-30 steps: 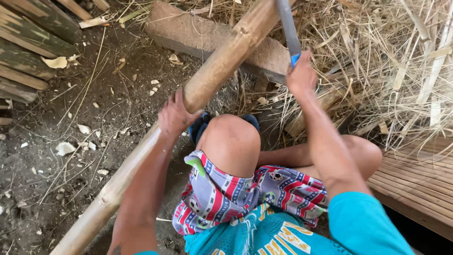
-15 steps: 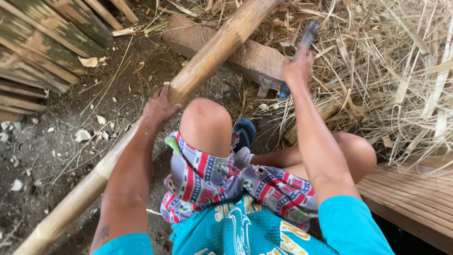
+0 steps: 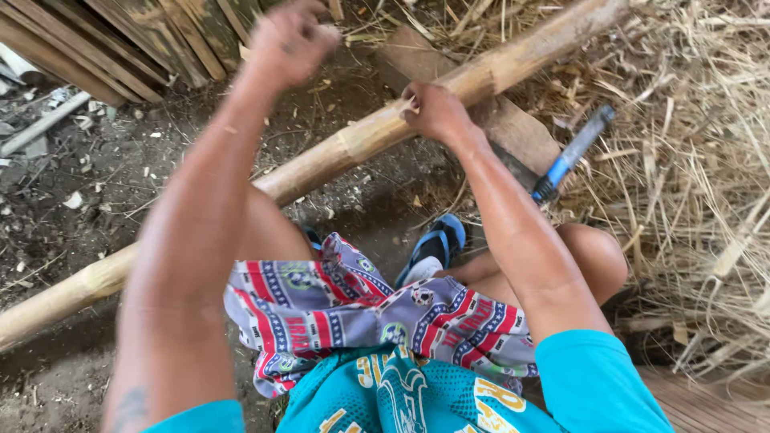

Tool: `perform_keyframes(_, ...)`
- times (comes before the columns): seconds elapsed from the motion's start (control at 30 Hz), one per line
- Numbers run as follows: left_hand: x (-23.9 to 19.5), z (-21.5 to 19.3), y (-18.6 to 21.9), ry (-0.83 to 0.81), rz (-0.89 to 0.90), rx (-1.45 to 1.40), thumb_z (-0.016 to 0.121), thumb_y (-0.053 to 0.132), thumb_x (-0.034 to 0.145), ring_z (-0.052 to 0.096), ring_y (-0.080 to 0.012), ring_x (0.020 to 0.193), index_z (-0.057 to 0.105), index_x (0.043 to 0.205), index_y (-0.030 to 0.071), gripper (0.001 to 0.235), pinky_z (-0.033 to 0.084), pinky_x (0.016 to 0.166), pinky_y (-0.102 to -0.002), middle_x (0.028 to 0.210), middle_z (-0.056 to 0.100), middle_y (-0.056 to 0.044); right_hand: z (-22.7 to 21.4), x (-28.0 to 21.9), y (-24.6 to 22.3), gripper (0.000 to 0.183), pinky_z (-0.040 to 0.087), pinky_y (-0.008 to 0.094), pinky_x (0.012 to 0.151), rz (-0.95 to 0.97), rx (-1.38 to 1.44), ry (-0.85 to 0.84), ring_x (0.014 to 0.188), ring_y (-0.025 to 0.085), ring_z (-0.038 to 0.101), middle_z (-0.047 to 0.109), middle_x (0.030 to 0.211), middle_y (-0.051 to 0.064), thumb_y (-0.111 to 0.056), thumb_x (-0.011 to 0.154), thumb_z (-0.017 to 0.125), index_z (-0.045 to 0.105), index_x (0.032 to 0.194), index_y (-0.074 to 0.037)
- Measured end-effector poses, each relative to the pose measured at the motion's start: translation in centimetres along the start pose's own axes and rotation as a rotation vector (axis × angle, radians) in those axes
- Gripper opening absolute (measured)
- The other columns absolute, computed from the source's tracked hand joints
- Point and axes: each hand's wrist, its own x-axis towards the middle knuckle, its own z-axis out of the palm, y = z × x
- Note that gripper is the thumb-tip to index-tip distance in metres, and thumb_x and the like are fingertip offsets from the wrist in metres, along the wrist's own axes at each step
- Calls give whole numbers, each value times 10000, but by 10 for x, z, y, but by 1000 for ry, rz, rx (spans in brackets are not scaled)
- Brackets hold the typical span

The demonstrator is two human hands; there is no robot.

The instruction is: The person sits on the ground and uses a machete to shave and smooth a long bamboo pole. They repeatedly strike and scrape the bamboo to remove the outer layer and shape the surface, then inspect the pole and continue refining it.

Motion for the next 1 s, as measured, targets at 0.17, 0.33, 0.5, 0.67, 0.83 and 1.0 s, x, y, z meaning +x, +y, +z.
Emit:
perform_keyframes(0.17,-30,130,-42,59,-305,-643,674,333,998,747,-180,923,723,1181,48,342,584,827,-328,1042,799,-103,50,46,-21,513,537,470,942,-56,-165,-287,1086,363,677,710,1163,176,-338,815,803,641,1254,-128)
perform_keyframes(0.33,-107,262,-121,879,-1186,-1125,790,355,889,634,-252,849,601,1164,-32,511,522,761,-412,981,679,-134,112,78,-40,1041,436,550,1103,-271,-340,-549,1355,398,495,499,1515,170,-460,678,907,411,1552,-190)
perform_keyframes(0.5,-141,273,-142,1392,-1620,-1031,880,426,768,542,-342,1145,342,1380,18,912,511,969,-461,1363,470,-234,134,89,-54,1322,267,668,1159,-141,-626,-865,1526,324,273,261,1667,82,-475,555,981,179,1598,-342)
perform_keyframes(0.67,-171,252,-170,1458,-1594,-1272,840,540,673,553,-330,1257,73,1568,92,1260,508,1062,-456,1539,357,-205,123,88,-29,1325,301,662,1151,-251,-680,-790,1438,358,399,397,1572,129,-486,600,951,138,1637,-346)
perform_keyframes(0.83,-196,269,-213,1480,-1358,-1708,826,627,660,546,-318,1279,252,1521,35,1192,457,1085,-521,1514,471,-169,133,72,-13,1253,310,675,1137,-357,-759,-651,1388,371,451,461,1488,167,-498,661,927,181,1639,-257)
perform_keyframes(1.0,-193,258,-217,1494,-1424,-1850,788,588,747,543,-354,1308,262,1501,43,1068,444,1121,-596,1461,492,-173,131,54,-6,1241,358,615,1081,-462,-872,-511,1355,338,467,471,1448,156,-621,608,898,245,1563,-172)
